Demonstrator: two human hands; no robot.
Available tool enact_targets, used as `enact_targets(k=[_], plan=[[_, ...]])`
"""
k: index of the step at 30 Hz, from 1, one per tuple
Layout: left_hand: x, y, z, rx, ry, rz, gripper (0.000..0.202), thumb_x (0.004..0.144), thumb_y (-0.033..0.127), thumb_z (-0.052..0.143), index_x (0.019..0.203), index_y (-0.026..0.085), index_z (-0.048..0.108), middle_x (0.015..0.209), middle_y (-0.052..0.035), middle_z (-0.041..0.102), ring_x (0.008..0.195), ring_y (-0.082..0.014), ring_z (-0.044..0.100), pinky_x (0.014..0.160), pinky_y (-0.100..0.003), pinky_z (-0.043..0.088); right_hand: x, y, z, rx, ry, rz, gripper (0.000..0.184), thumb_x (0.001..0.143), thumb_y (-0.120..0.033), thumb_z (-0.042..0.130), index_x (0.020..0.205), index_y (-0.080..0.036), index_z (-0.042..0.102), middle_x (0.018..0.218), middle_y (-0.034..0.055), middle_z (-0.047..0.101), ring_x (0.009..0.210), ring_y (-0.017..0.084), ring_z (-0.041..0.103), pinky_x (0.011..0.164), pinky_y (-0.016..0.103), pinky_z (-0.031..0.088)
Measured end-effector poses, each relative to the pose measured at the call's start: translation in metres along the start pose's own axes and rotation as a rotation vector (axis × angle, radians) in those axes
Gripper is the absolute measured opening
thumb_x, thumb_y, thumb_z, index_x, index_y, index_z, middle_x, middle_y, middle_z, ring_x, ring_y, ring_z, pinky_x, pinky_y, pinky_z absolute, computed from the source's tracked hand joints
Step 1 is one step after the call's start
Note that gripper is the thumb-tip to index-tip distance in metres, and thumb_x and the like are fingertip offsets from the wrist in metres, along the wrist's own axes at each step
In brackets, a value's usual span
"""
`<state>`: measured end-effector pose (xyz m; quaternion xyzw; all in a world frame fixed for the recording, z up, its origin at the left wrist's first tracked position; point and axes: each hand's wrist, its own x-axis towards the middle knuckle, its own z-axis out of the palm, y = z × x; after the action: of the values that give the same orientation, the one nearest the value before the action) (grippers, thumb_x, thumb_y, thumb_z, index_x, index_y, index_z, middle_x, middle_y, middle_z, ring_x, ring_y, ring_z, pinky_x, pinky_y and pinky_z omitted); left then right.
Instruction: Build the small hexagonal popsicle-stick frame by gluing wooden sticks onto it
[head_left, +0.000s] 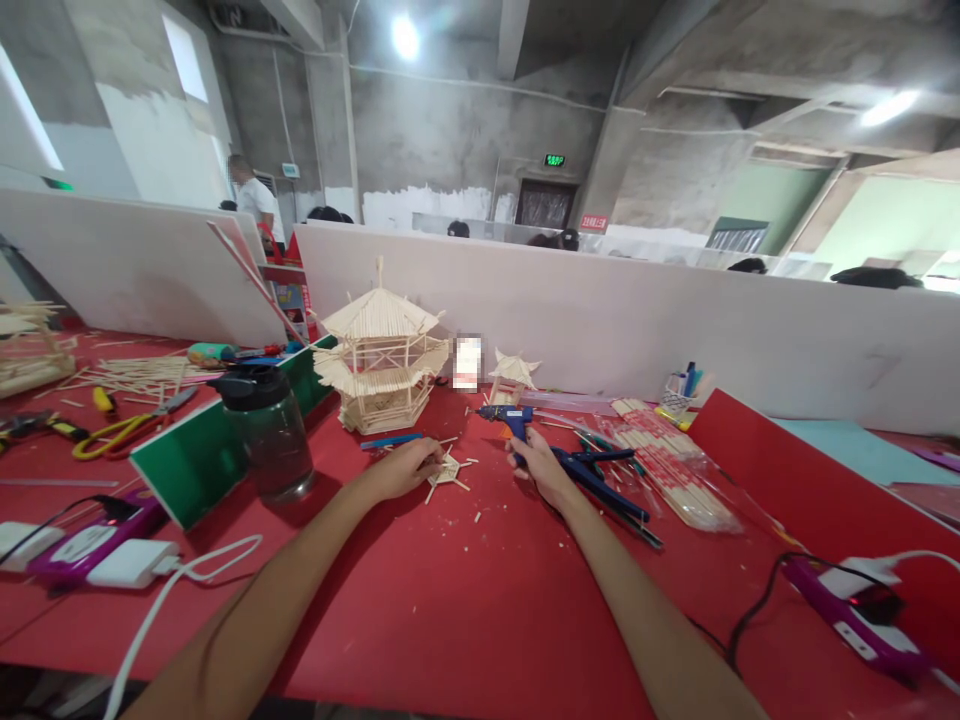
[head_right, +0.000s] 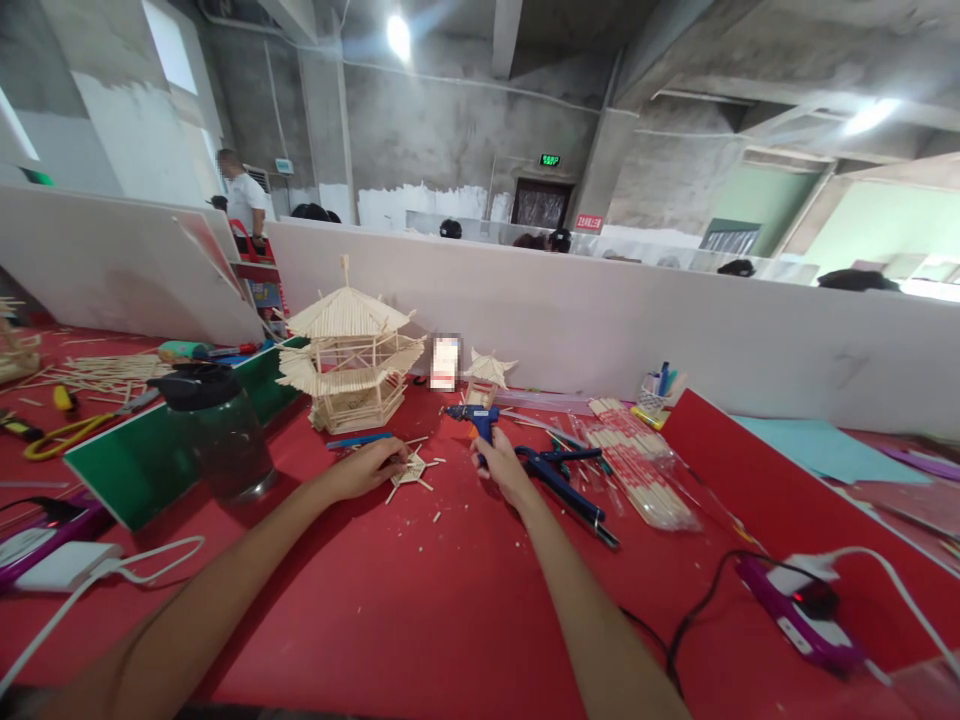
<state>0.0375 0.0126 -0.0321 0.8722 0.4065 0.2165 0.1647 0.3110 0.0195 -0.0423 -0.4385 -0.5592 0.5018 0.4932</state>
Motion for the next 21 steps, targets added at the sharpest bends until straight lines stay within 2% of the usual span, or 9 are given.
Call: enact_targets(k=[3, 5, 8, 11, 14, 17, 21], plan=[[-0.001, 0.005, -0.003, 0.013, -0.011, 0.010, 0.018, 0.095, 0.033, 0.048, 0.089, 0.018, 0.057, 0.091, -0.0061, 0.061, 0.085, -0.0204, 0.056, 0.075, -0.030, 0.040, 0.001, 0.004, 0.005, -0.267, 0.047, 0.012, 0.033, 0.082, -0.039, 0.055, 0.107, -0.021, 0.043, 0.055, -0.0090, 0.050, 0.041, 0.013, 0.048, 0.041, 0.022, 0.036], [-0.001, 0.009, -0.005, 0.023, -0.022, 0.017, 0.020, 0.095, 0.035, 0.048, 0.087, 0.018, 0.056, 0.090, -0.0061, 0.061, 0.085, -0.0205, 0.055, 0.074, -0.030, 0.040, 0.000, 0.003, 0.009, -0.437, 0.033, 0.021, 0.029, 0.087, -0.036, 0.048, 0.111, -0.019, 0.044, 0.054, -0.0067, 0.053, 0.042, 0.016, 0.053, 0.046, 0.025, 0.041], [-0.001, 0.013, -0.007, 0.035, -0.041, 0.031, 0.022, 0.095, 0.037, 0.048, 0.086, 0.019, 0.056, 0.088, -0.0052, 0.060, 0.084, -0.0204, 0.055, 0.074, -0.029, 0.039, -0.001, -0.005, 0.014, -0.746, 0.089, -0.045, 0.019, 0.091, -0.031, 0.045, 0.102, -0.018, 0.053, 0.073, 0.0054, 0.067, 0.066, 0.020, 0.066, 0.061, 0.028, 0.047], [-0.001, 0.013, -0.009, 0.042, -0.052, 0.049, 0.025, 0.096, 0.039, 0.047, 0.086, 0.019, 0.057, 0.088, -0.0047, 0.059, 0.085, -0.0199, 0.054, 0.075, -0.029, 0.039, 0.001, -0.012, 0.019, -1.028, 0.123, -0.099, 0.022, 0.093, -0.032, 0.045, 0.090, -0.017, 0.060, 0.094, 0.0142, 0.070, 0.091, 0.025, 0.067, 0.075, 0.031, 0.046], [-0.001, 0.013, -0.010, 0.061, -0.054, 0.058, 0.027, 0.096, 0.039, 0.048, 0.084, 0.019, 0.060, 0.092, -0.0053, 0.057, 0.087, -0.0198, 0.054, 0.076, -0.029, 0.039, 0.004, -0.015, 0.023, -1.158, 0.113, -0.034, 0.026, 0.093, -0.035, 0.046, 0.096, -0.014, 0.063, 0.096, 0.0173, 0.071, 0.093, 0.029, 0.068, 0.078, 0.034, 0.046], [-0.002, 0.014, -0.013, 0.073, -0.043, 0.050, 0.026, 0.096, 0.040, 0.049, 0.085, 0.020, 0.062, 0.091, -0.0047, 0.058, 0.088, -0.0202, 0.054, 0.077, -0.030, 0.039, 0.005, -0.013, 0.024, -1.212, 0.123, 0.025, 0.030, 0.090, -0.034, 0.053, 0.107, -0.010, 0.060, 0.098, 0.0195, 0.070, 0.094, 0.032, 0.068, 0.078, 0.036, 0.045], [-0.002, 0.015, -0.016, 0.084, -0.033, 0.044, 0.024, 0.096, 0.040, 0.048, 0.090, 0.021, 0.062, 0.089, -0.0035, 0.060, 0.087, -0.0199, 0.056, 0.076, -0.029, 0.039, 0.004, -0.010, 0.021, -1.223, 0.151, 0.005, 0.030, 0.090, -0.031, 0.055, 0.111, -0.009, 0.056, 0.103, 0.0198, 0.068, 0.096, 0.030, 0.066, 0.078, 0.034, 0.045]])
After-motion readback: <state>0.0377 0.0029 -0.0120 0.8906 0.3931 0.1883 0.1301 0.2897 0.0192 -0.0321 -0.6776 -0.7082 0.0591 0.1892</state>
